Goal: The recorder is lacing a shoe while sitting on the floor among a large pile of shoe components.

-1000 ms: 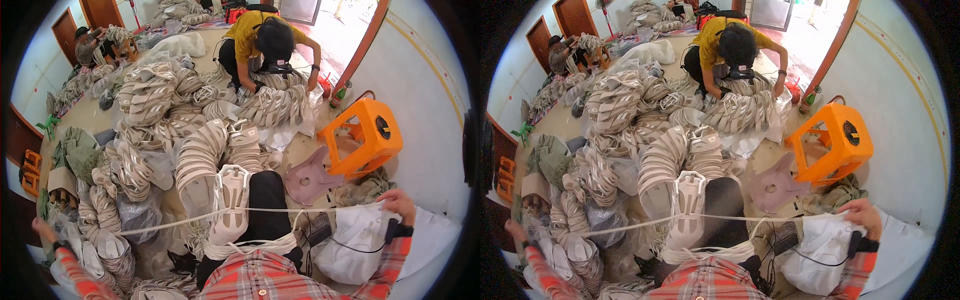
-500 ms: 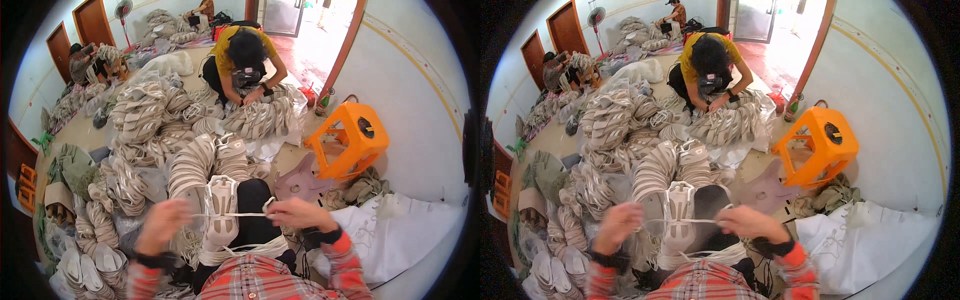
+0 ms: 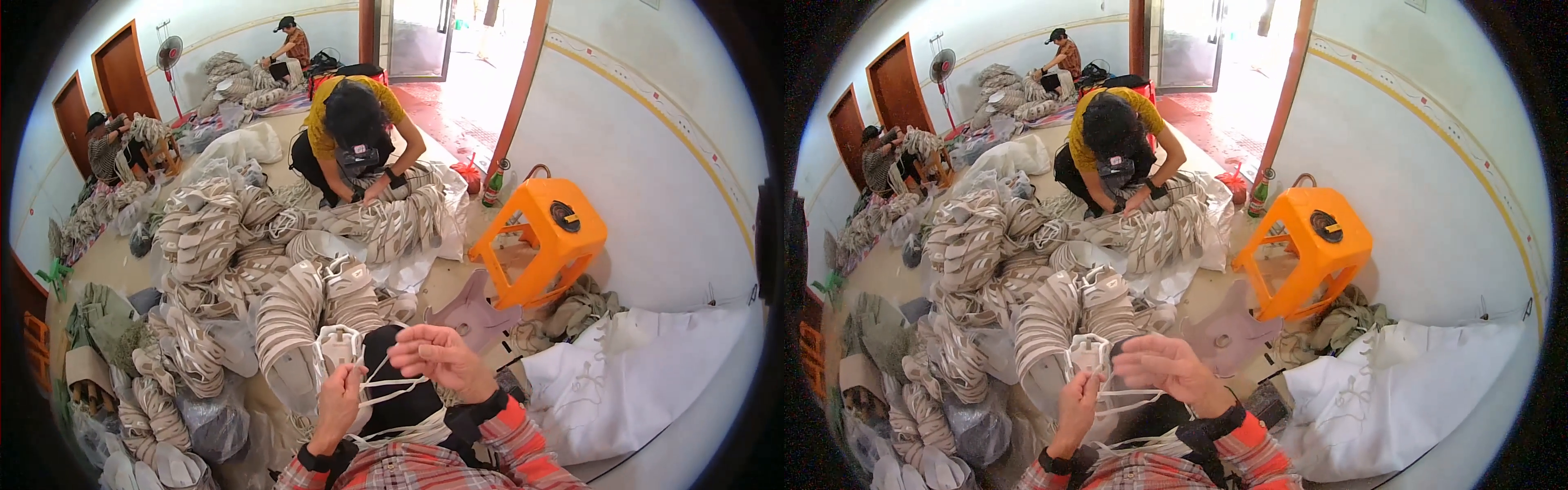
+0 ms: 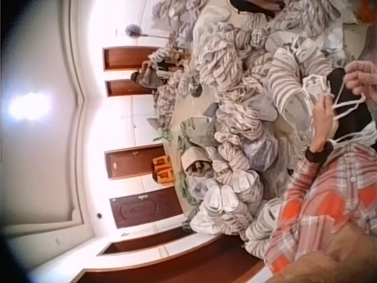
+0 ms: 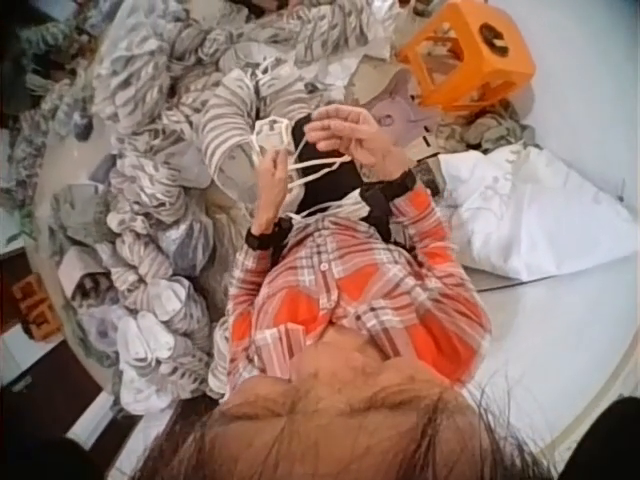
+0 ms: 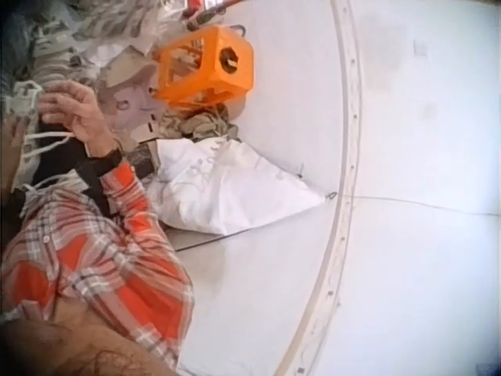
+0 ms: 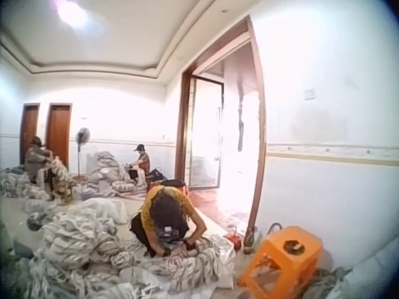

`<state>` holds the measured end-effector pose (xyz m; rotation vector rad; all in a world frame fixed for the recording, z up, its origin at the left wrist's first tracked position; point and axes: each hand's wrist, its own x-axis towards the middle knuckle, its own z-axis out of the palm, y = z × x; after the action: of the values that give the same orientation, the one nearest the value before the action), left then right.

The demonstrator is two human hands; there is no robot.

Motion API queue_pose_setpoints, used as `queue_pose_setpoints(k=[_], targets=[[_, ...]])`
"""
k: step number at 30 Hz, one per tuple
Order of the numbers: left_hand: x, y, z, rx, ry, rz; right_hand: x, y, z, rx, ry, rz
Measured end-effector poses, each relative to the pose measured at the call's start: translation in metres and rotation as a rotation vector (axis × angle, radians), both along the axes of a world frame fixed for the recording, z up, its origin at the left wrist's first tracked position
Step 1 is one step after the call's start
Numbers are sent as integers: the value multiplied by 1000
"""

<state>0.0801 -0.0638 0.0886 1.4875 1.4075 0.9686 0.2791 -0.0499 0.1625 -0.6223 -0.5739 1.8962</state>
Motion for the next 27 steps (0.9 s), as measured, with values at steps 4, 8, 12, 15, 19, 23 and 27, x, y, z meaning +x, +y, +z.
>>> queue_pose_setpoints(k=[4, 8, 12, 15, 19, 23, 27], targets=[[-3, -1, 1, -199, -83, 2, 2, 12, -25, 1, -75, 148], [8, 17, 8, 70, -370, -22, -16, 19, -20, -5, -111, 354], [22, 7, 24, -365, -795, 12, -16, 27, -37, -36, -66, 245], [14, -2, 19, -133, -487, -72, -27, 22, -34, -106, -44, 102], [8, -8, 19, -105, -507, -20, -25, 4, -53, -93, -133, 85], [3, -17, 8, 8, -319, -40, -40, -7, -45, 70, -381, 139], [2, -22, 21, 48, -212, -78, -41, -9, -49, 224, -555, 50]])
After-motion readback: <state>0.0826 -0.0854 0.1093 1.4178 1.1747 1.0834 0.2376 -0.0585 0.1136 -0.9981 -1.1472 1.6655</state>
